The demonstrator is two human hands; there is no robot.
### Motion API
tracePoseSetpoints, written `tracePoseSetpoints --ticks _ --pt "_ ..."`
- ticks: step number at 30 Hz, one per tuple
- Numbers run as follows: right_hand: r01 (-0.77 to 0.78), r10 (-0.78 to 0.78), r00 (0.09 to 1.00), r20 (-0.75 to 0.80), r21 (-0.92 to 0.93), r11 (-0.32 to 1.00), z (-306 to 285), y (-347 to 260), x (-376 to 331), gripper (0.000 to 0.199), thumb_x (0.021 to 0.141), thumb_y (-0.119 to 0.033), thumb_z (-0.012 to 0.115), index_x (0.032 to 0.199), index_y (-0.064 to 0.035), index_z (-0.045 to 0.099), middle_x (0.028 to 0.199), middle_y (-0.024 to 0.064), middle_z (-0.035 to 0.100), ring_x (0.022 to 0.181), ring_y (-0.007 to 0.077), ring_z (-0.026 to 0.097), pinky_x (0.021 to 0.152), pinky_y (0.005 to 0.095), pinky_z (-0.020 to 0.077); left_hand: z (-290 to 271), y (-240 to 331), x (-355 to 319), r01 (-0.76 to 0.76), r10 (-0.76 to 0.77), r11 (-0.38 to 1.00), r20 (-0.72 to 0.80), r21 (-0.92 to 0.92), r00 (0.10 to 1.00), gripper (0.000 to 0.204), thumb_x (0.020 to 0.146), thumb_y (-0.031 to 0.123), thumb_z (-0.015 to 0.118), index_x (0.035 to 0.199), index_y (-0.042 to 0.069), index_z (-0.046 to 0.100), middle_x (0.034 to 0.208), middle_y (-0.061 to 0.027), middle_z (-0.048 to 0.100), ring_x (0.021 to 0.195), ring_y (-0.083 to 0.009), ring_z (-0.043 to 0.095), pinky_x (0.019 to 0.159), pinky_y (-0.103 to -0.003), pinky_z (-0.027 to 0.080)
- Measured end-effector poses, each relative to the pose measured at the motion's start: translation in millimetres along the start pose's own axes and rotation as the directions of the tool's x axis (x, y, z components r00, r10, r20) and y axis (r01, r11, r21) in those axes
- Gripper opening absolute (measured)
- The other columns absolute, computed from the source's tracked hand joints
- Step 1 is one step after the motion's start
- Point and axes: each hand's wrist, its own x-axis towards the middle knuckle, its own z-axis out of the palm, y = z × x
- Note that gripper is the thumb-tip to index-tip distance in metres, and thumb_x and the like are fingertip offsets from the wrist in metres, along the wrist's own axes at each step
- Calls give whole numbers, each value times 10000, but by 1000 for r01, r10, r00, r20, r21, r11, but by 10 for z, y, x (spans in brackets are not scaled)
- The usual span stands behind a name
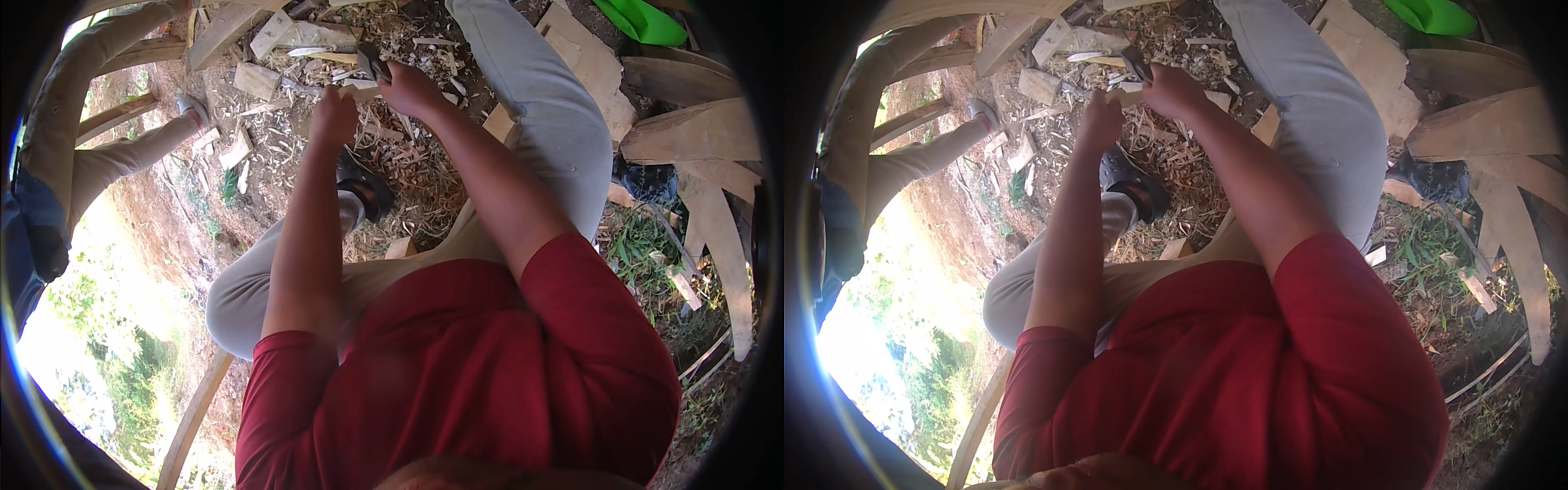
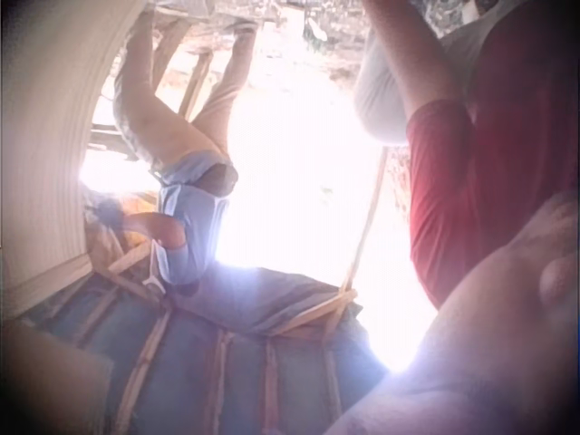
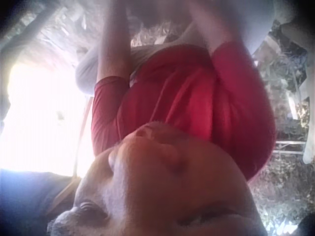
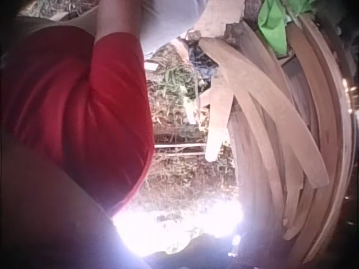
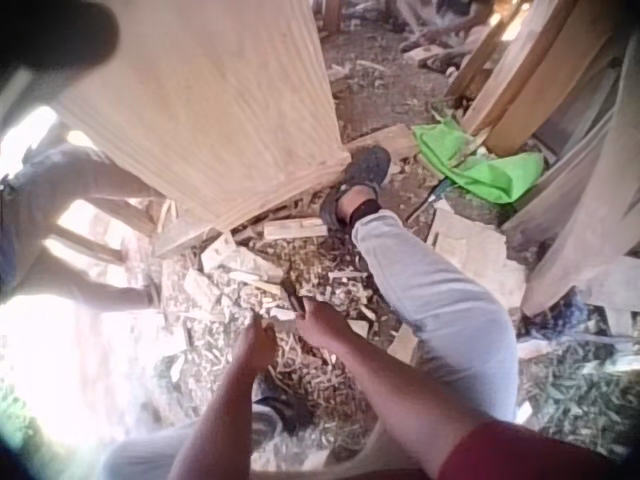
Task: The person carves a small piece of wood using a handheld axe and then shaves it with a smaller blade.
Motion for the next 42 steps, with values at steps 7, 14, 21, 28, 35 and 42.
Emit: tracePoseSetpoints --ticks 7,14,21,28,35,42 --pt "-215 192 975 115 241 946 -135 -193 -63 415 951 -295 583 1230 1 667 1109 263 743 1075 415 724 929 502 572 57 54 5 -129 130 991 -52 35 990 327 1046 253 492 1170 -32 594 1106 -374 658 1024 -550 680 880 -619 553" --pt "-207 166 968 186 231 951 -265 -469 -289 422 948 -270 595 1245 23 661 980 264 754 737 355 767 710 451 615 222 -156 57 -346 367 913 -68 216 928 226 1012 157 490 1096 33 658 1074 -309 583 946 -511 691 803 -600 579" --pt "-106 93 990 106 123 987 -107 -274 -185 373 973 -219 587 1253 23 632 807 196 734 625 311 739 554 443 581 207 -25 -16 -369 392 898 -53 238 919 258 1033 190 481 1150 41 658 1115 -304 587 934 -515 690 836 -613 568" --pt "-204 142 966 216 294 934 -267 -410 -283 388 981 -197 581 1229 100 608 795 204 728 572 304 725 512 425 590 241 -138 -44 -289 309 940 -92 181 947 276 1043 230 495 1145 -8 590 1131 -372 644 992 -549 681 860 -626 548" --pt "-241 181 967 178 412 879 -148 -131 -177 407 961 -149 548 1255 130 587 779 215 712 539 301 704 498 433 580 176 -63 -111 -87 82 991 -57 -102 995 380 1060 288 501 1189 -69 502 1053 -421 678 1044 -602 649 902 -654 504" --pt "-264 179 962 205 539 800 -71 -167 -173 329 944 -102 519 1171 130 576 652 169 645 482 279 653 424 430 524 186 -7 -200 -179 174 982 -97 -54 980 316 1055 261 497 1193 10 630 1122 -364 656 1028 -582 661 900 -645 514"
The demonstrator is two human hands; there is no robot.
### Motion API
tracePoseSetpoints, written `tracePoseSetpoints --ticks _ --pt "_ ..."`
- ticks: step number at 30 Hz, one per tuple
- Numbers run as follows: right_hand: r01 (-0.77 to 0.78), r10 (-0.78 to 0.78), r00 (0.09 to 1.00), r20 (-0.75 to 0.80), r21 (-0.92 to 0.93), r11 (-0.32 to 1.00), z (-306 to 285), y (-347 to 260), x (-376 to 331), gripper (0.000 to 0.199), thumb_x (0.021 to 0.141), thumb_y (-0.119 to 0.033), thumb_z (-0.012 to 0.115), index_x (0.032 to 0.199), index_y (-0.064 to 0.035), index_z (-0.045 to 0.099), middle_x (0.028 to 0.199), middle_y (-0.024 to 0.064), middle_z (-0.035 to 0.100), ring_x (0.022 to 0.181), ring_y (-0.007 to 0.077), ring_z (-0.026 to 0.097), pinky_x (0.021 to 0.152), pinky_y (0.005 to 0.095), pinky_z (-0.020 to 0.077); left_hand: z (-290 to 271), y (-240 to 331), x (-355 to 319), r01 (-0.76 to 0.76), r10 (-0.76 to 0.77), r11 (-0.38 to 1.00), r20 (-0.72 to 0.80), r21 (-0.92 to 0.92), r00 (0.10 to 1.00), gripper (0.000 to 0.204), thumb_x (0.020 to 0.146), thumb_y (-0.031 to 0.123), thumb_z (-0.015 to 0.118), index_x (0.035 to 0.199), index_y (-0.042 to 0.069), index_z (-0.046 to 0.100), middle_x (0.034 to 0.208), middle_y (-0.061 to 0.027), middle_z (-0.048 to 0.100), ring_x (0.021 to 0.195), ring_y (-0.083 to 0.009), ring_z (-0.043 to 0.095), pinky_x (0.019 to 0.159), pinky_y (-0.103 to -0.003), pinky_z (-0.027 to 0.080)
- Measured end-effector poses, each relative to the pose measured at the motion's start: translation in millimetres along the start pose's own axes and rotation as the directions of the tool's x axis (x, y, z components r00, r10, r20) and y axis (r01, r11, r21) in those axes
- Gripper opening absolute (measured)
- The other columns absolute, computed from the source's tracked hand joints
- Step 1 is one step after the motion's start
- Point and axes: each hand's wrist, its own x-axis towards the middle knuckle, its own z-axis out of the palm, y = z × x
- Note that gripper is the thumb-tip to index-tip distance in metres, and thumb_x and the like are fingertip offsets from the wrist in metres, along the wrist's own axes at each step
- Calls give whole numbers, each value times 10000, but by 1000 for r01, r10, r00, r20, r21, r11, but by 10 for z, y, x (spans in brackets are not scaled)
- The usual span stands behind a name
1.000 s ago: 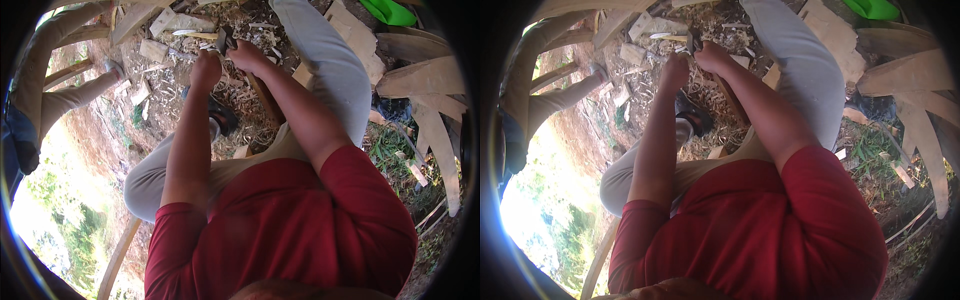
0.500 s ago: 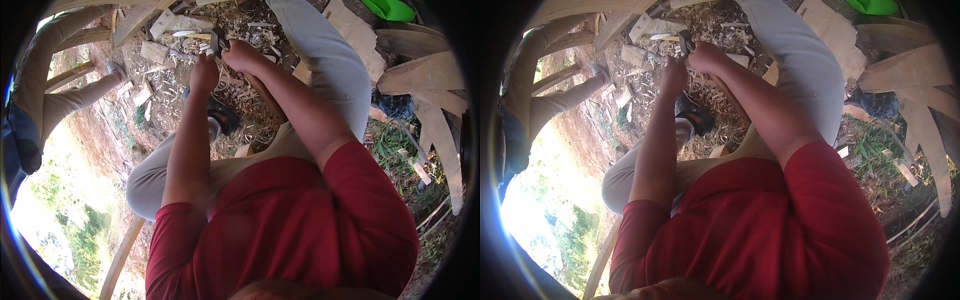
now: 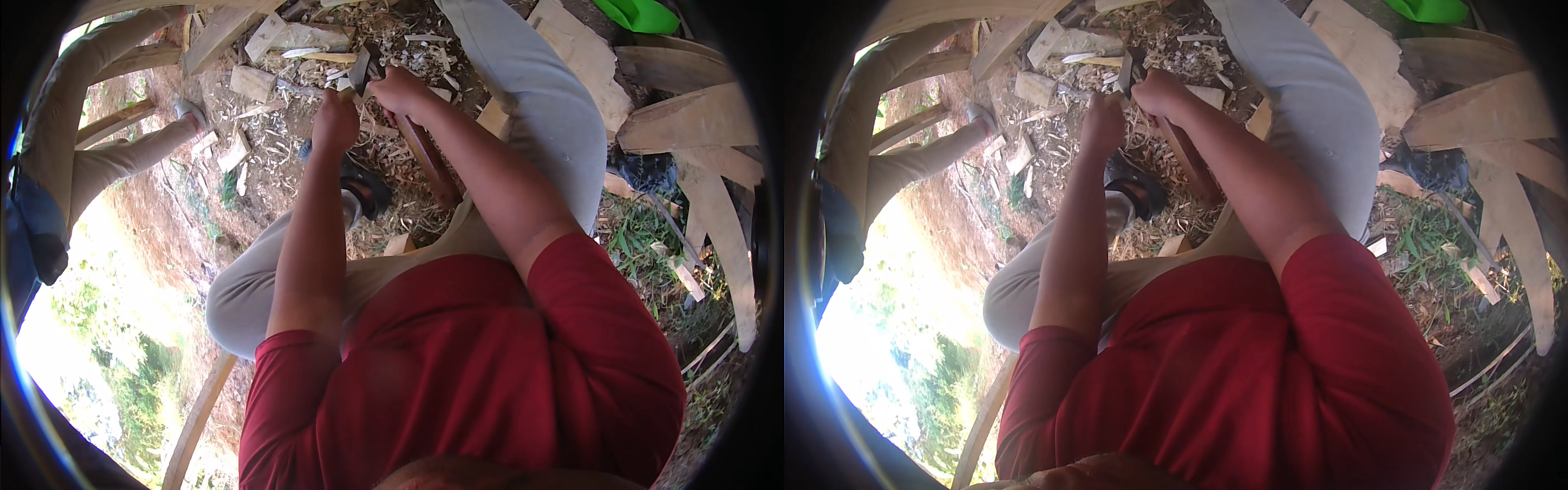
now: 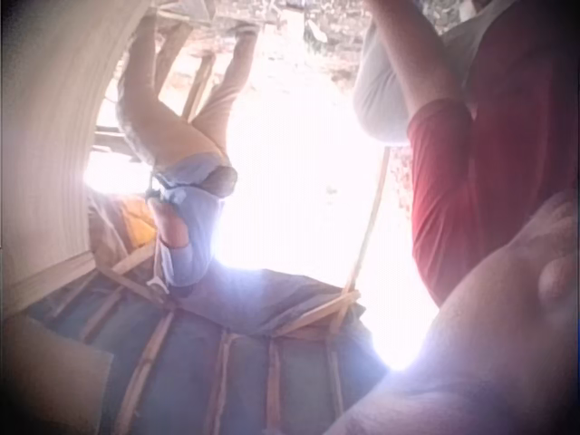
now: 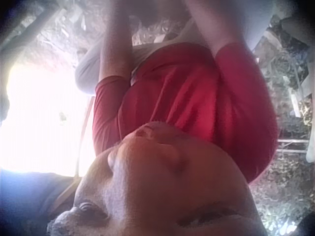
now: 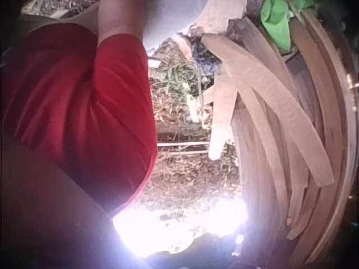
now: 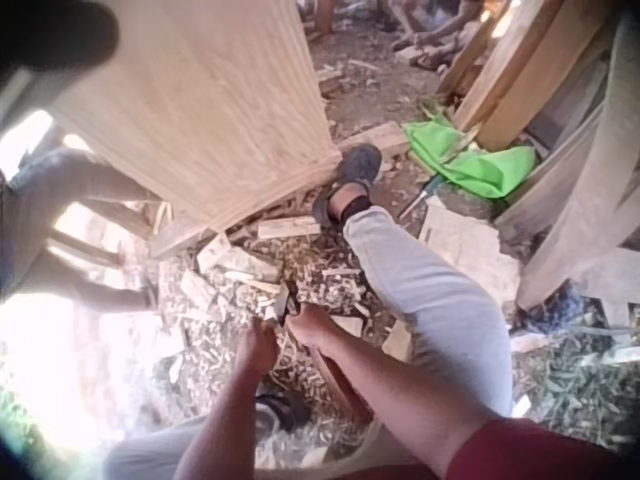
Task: The person carves a small piece of wood using a handheld axe and then shaves it with a smaller blade.
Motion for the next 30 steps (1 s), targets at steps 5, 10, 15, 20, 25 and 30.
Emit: tracePoseSetpoints --ticks 5,10,15,20,25,30 --pt "45 -46 999 -1 -248 968 45 -185 -231 338 958 -138 546 1190 104 587 705 210 680 503 296 678 469 433 544 21 -7 -17 -96 85 972 61 213 995 293 1056 230 477 1196 72 680 1196 -294 610 1016 -531 682 909 -628 537" --pt "120 -147 989 -23 -459 880 65 -112 -220 390 980 -227 600 1232 71 608 900 251 743 773 380 755 700 470 601 76 18 37 -88 77 963 53 255 996 289 1051 219 478 1198 76 682 1199 -272 579 1018 -494 696 898 -598 562" --pt "199 -255 967 7 -645 737 174 -46 -226 390 1005 -278 620 1250 25 631 1136 269 737 1104 408 721 954 504 560 57 -9 61 -141 127 951 67 275 990 299 1060 247 475 1197 68 672 1200 -278 609 1040 -515 682 923 -611 544" --pt "49 -117 990 -82 -578 815 -8 -81 -164 355 988 -216 589 1252 17 637 1143 260 741 1111 391 728 959 483 571 34 -183 113 176 -175 984 43 -34 984 351 1061 243 469 1299 3 568 1111 -321 671 1073 -554 662 947 -614 524" --pt "3 -87 962 -257 -309 951 -339 259 311 456 987 -350 637 1251 21 654 1084 248 754 982 358 769 888 475 607 -218 -31 35 414 -309 698 276 -584 910 322 1078 261 510 1285 14 527 987 -186 721 804 -235 702 658 -415 592" --pt "176 -216 884 -414 -133 975 -405 -141 78 439 1007 -408 729 1109 4 615 701 58 640 482 161 633 445 347 516 -654 166 -87 336 -209 578 262 -744 942 251 1097 222 518 1296 70 529 986 -85 714 752 -139 644 621 -311 552"
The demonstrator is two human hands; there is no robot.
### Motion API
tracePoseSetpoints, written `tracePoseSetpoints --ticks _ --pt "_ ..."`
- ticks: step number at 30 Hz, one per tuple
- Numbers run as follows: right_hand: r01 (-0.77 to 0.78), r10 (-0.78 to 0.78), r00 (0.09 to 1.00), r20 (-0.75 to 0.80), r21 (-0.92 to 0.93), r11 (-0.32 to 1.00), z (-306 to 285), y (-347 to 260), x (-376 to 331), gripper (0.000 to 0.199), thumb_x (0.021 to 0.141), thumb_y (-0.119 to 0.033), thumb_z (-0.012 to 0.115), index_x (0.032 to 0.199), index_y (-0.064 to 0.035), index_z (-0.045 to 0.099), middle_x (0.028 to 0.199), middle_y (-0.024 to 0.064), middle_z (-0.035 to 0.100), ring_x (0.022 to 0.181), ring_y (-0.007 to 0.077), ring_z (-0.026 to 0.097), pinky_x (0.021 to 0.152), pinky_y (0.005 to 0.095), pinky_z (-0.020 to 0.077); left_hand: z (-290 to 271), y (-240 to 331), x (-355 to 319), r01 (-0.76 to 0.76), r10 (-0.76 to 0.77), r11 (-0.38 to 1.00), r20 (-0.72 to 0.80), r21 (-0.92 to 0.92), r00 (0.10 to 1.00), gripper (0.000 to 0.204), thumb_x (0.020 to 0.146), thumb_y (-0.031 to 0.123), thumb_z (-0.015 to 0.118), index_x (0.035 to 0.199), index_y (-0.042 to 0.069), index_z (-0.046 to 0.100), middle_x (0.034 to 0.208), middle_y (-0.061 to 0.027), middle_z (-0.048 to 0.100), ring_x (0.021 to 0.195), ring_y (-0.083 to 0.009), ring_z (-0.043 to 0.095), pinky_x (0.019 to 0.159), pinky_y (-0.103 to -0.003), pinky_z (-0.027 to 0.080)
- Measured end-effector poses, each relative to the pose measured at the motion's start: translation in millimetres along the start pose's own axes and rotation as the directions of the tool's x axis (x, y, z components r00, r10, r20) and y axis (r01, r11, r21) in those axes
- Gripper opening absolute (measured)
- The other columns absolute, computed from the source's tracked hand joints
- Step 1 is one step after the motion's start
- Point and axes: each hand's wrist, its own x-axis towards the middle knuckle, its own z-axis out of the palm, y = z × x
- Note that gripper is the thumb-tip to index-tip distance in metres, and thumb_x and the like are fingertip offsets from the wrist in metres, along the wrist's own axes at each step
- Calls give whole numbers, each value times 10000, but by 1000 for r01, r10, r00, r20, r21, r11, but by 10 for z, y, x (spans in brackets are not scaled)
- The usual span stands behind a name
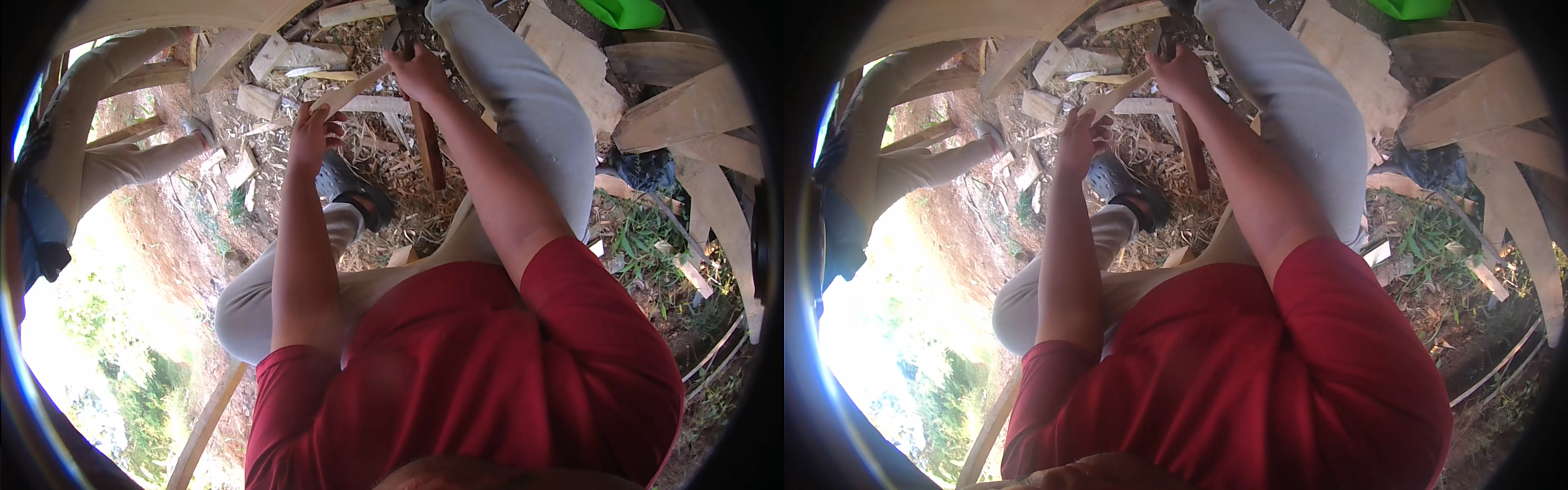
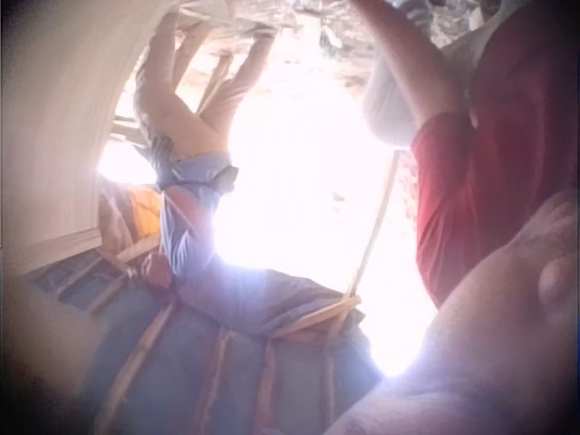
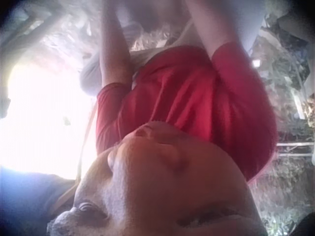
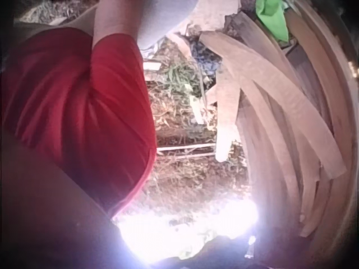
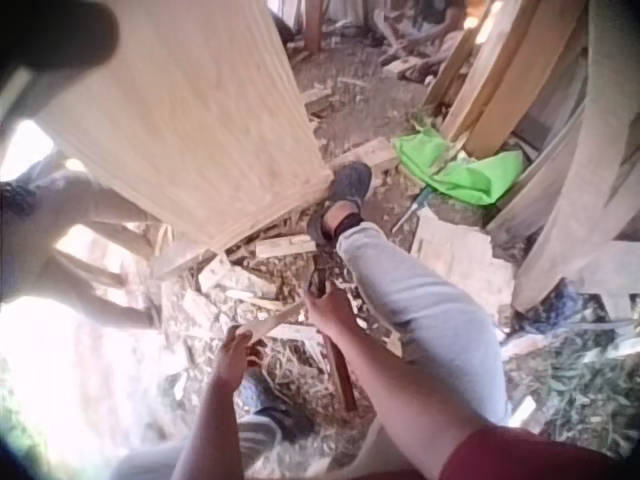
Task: The person carves a small piece of wood using a handheld axe and then shaves it with a smaller blade.
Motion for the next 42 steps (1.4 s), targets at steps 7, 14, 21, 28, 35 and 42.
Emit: tracePoseSetpoints --ticks 7,14,21,28,35,42 --pt "20 -2 1000 -30 606 795 -100 -437 -294 412 961 -331 806 1148 -25 604 832 82 709 485 132 607 425 328 496 120 461 -524 -335 343 928 -23 161 939 286 1045 95 611 1314 55 524 1077 -75 666 831 -115 610 695 -304 533" --pt "-53 -123 981 151 814 579 -156 -709 -567 379 920 -243 853 1116 -45 596 763 21 621 546 108 570 482 311 516 320 633 -1205 -440 495 787 -16 432 869 279 997 103 731 1216 36 573 981 -57 647 852 -108 587 759 -277 501" --pt "74 -316 927 203 727 683 -375 -1026 -874 393 886 -198 874 1138 -38 618 720 4 620 551 84 569 498 295 495 250 666 -1381 -458 532 770 -50 443 845 278 1011 90 716 1248 -19 621 1129 -123 715 1010 -166 695 877 -319 569" --pt "558 -628 762 155 334 760 -329 -975 -833 548 837 -222 901 1291 -47 649 906 12 754 630 65 635 560 263 520 311 987 -1185 -419 488 761 -11 495 873 335 991 109 742 1295 -14 674 1086 -96 758 980 -136 715 867 -297 574" --pt "458 -523 801 290 265 849 -255 -787 -717 585 889 -258 855 1369 -19 621 892 41 742 640 119 674 616 323 567 161 553 -735 -455 522 782 -49 427 851 251 947 92 746 1173 -1 688 1014 -80 771 900 -149 736 805 -308 582" --pt "310 -291 934 205 -68 948 -128 -414 -468 466 949 -262 687 1358 -49 623 890 137 738 673 228 717 643 402 566 251 79 -164 -273 546 653 -188 706 817 330 856 208 773 1139 47 718 977 -168 788 904 -304 784 820 -417 602"
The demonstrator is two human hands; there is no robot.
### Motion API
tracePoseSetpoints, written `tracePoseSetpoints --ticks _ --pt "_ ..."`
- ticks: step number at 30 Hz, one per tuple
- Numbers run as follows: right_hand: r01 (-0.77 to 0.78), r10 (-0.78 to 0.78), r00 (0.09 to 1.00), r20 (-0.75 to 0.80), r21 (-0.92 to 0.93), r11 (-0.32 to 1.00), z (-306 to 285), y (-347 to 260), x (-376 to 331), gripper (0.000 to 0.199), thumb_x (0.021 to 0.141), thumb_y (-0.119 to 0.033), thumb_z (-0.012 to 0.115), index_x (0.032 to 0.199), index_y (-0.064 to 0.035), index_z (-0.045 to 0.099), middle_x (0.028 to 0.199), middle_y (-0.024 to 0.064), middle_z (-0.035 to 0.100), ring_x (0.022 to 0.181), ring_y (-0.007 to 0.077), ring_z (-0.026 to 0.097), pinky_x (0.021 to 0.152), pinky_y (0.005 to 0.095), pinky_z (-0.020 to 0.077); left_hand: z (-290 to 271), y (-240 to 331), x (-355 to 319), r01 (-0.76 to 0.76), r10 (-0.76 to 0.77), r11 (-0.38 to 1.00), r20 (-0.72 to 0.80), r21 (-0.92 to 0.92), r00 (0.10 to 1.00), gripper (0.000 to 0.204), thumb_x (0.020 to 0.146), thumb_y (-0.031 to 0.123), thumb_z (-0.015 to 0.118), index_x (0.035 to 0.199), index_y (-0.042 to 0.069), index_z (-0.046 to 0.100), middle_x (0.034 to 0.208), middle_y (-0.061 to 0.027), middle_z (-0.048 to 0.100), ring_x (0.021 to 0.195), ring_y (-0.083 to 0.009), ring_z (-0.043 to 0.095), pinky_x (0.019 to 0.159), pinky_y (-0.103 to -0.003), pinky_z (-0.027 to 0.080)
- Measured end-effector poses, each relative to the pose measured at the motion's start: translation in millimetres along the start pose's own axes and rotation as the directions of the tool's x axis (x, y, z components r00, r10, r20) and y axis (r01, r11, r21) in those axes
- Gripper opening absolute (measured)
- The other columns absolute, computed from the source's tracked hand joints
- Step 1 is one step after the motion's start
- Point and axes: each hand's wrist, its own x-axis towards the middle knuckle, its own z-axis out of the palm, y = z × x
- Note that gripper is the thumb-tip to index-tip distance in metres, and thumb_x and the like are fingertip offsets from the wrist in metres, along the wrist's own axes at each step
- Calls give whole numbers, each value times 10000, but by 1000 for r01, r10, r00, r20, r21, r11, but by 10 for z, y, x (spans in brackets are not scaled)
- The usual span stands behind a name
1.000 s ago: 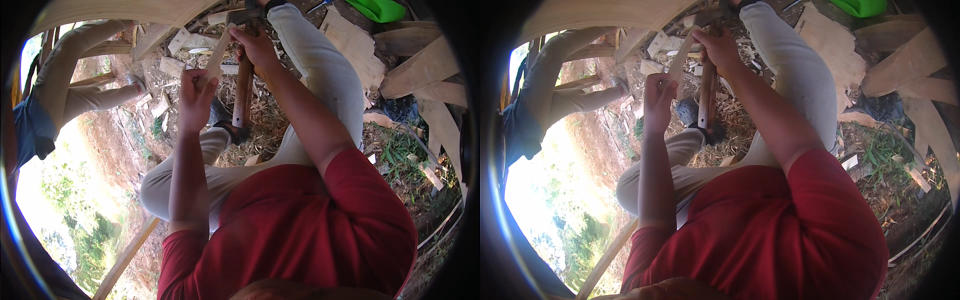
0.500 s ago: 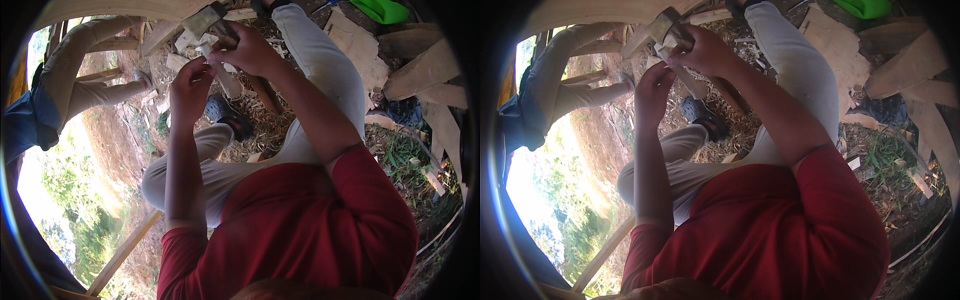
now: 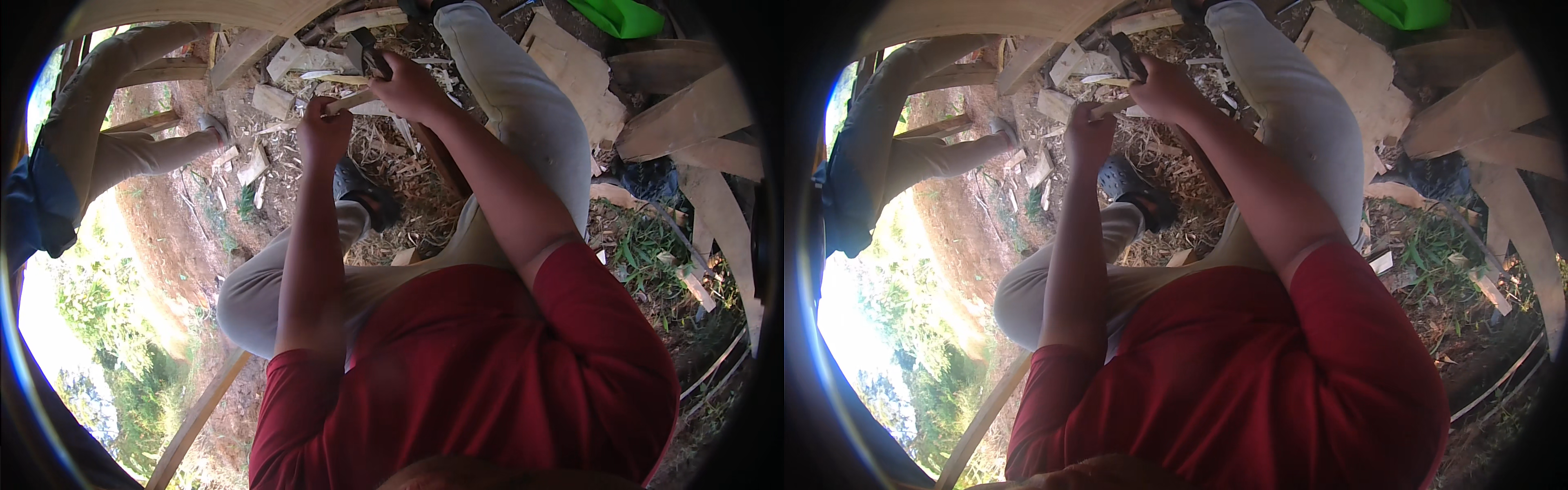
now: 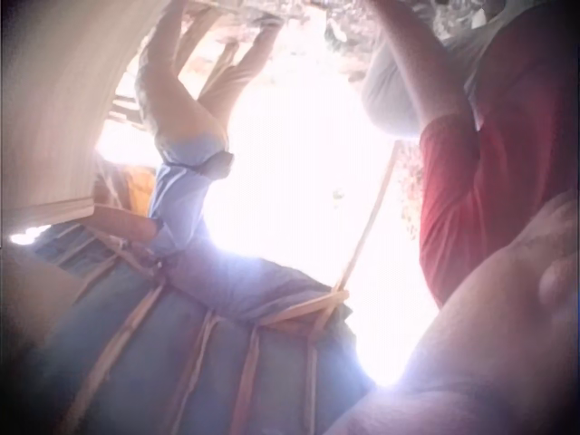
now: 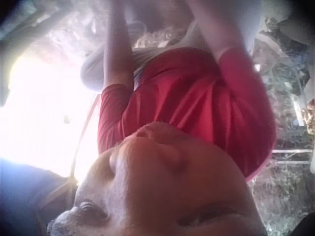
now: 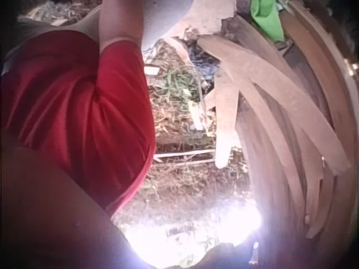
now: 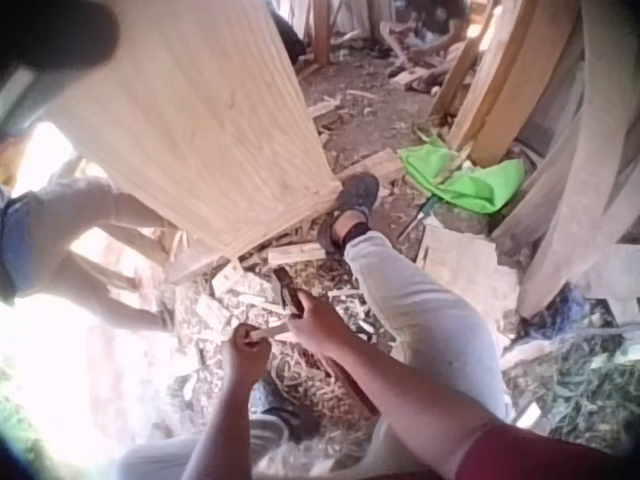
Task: The person carves a small piece of wood using a handheld axe and then shaves it with a smaller blade.
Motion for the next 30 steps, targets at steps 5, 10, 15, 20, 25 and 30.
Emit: tracePoseSetpoints --ticks 5,10,15,20,25,30 --pt "-205 229 967 111 -192 960 7 298 63 455 900 -225 653 1313 -32 649 1118 242 746 1092 393 722 952 482 556 335 -400 48 43 -41 972 -12 230 999 358 862 296 755 1119 47 741 978 -210 778 920 -402 761 845 -486 594" --pt "-244 314 925 211 -302 922 204 380 -7 497 932 -220 629 1376 3 605 1203 264 726 1162 410 699 1017 486 542 442 -480 -32 -10 -3 969 52 245 999 310 905 302 708 1071 44 754 930 -231 767 909 -437 747 844 -521 582" --pt "-47 91 986 138 -298 954 465 332 -145 407 994 -263 619 1329 -33 590 1087 249 738 1046 435 716 902 538 562 423 -401 -108 8 -14 973 22 232 1000 272 929 294 669 1001 45 751 894 -233 759 877 -451 737 822 -528 579" --pt "-72 115 984 134 -290 954 509 321 -159 411 999 -273 619 1329 -31 589 1070 254 737 1033 437 718 891 540 564 473 -438 -151 -17 21 976 -16 218 1000 273 939 309 653 937 46 726 876 -224 755 856 -460 727 809 -550 570" --pt "-16 87 977 194 -343 939 503 160 -165 468 995 -245 592 1406 -21 560 1063 257 745 1040 423 730 912 537 571 447 -455 -182 23 -29 976 24 218 999 276 958 313 640 959 48 718 910 -240 751 895 -467 722 823 -566 561" --pt "29 57 976 212 -382 924 667 524 -135 347 984 -241 621 1286 -70 605 1001 242 741 975 447 719 840 558 569 499 -459 -157 15 -34 972 75 234 997 286 980 312 608 973 46 712 942 -263 743 929 -479 711 842 -570 553"
